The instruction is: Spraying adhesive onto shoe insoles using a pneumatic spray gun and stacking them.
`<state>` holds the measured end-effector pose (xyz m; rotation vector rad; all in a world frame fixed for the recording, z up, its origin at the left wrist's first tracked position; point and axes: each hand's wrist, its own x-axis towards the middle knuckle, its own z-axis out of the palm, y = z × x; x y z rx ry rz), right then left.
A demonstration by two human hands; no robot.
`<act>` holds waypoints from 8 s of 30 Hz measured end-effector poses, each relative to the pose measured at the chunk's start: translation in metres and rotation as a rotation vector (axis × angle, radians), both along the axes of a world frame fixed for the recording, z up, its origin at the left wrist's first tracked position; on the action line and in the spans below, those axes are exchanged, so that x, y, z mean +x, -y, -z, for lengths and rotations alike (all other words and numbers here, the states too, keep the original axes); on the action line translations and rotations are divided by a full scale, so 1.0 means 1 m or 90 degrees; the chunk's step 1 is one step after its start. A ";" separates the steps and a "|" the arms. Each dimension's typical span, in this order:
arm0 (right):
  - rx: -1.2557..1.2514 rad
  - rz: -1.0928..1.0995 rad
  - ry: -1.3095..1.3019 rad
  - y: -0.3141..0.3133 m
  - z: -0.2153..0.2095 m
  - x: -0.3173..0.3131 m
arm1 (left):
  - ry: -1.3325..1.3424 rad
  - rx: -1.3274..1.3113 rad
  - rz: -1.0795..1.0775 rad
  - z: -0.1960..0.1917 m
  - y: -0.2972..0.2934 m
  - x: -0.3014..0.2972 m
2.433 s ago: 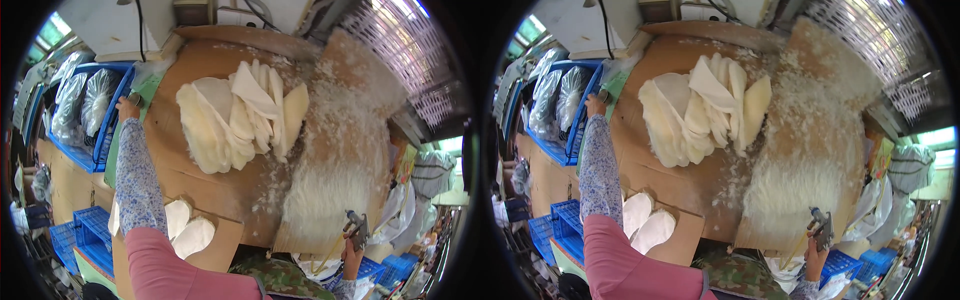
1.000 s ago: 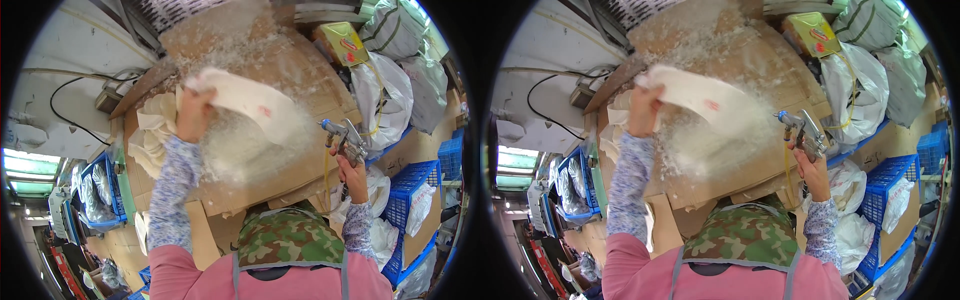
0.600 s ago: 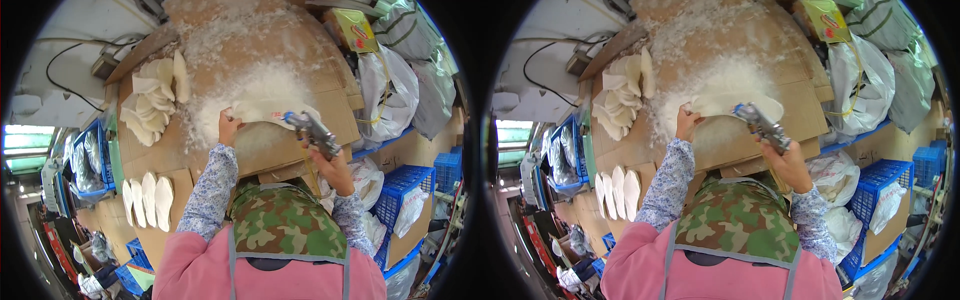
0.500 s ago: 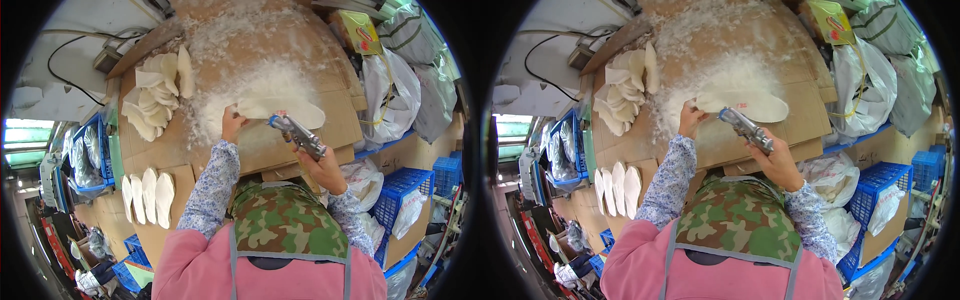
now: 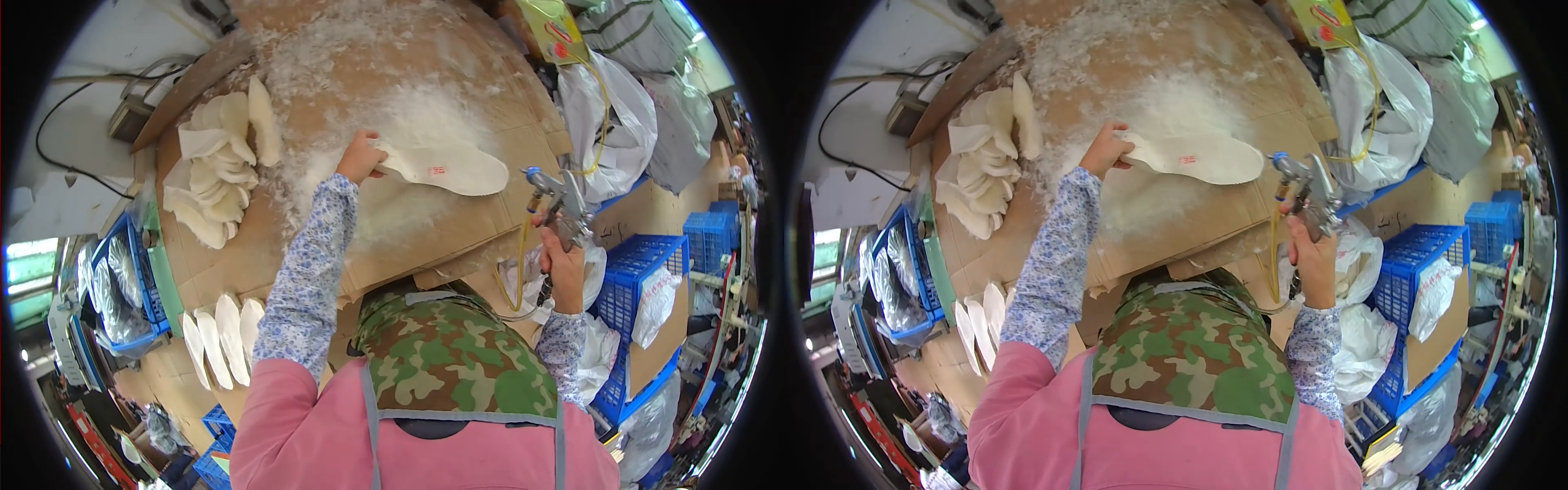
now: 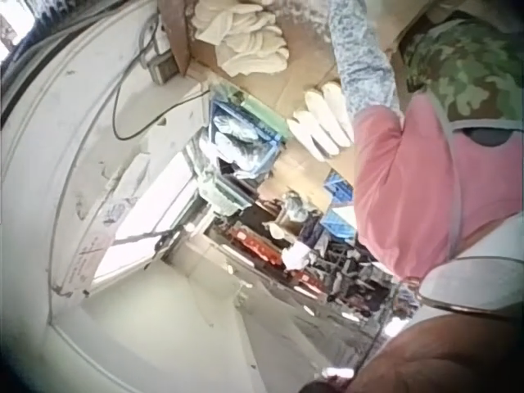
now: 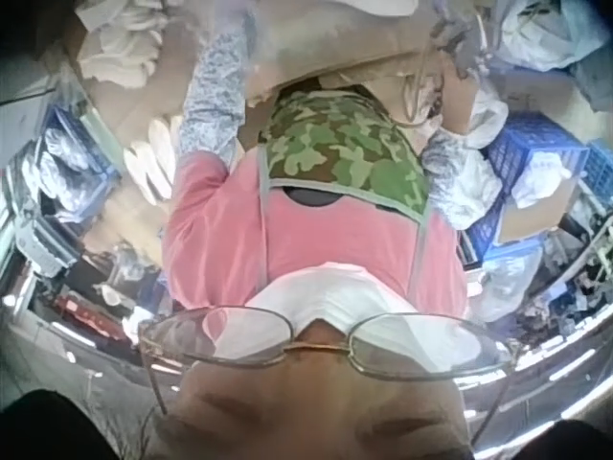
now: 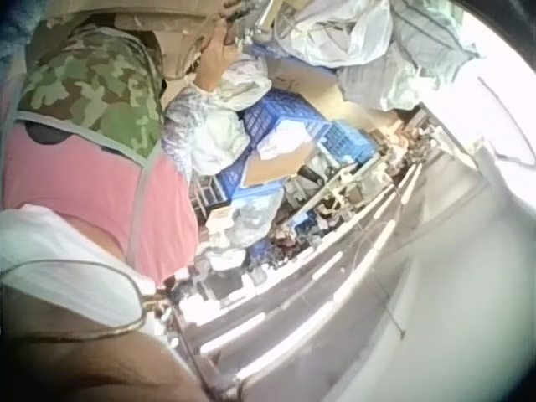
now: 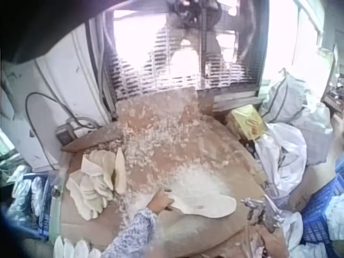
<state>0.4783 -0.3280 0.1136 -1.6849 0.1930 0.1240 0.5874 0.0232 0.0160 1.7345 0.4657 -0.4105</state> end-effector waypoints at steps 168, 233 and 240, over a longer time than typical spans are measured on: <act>-0.110 -0.013 -0.012 -0.005 0.022 0.014 | 0.135 -0.182 -0.204 -0.009 0.015 -0.089; -0.176 -1.369 -0.153 -0.215 -0.009 -0.148 | -0.101 0.308 -1.298 0.006 0.281 -0.497; -0.168 -1.474 -0.007 -0.221 -0.007 -0.163 | -0.115 0.317 -1.311 0.033 0.316 -0.523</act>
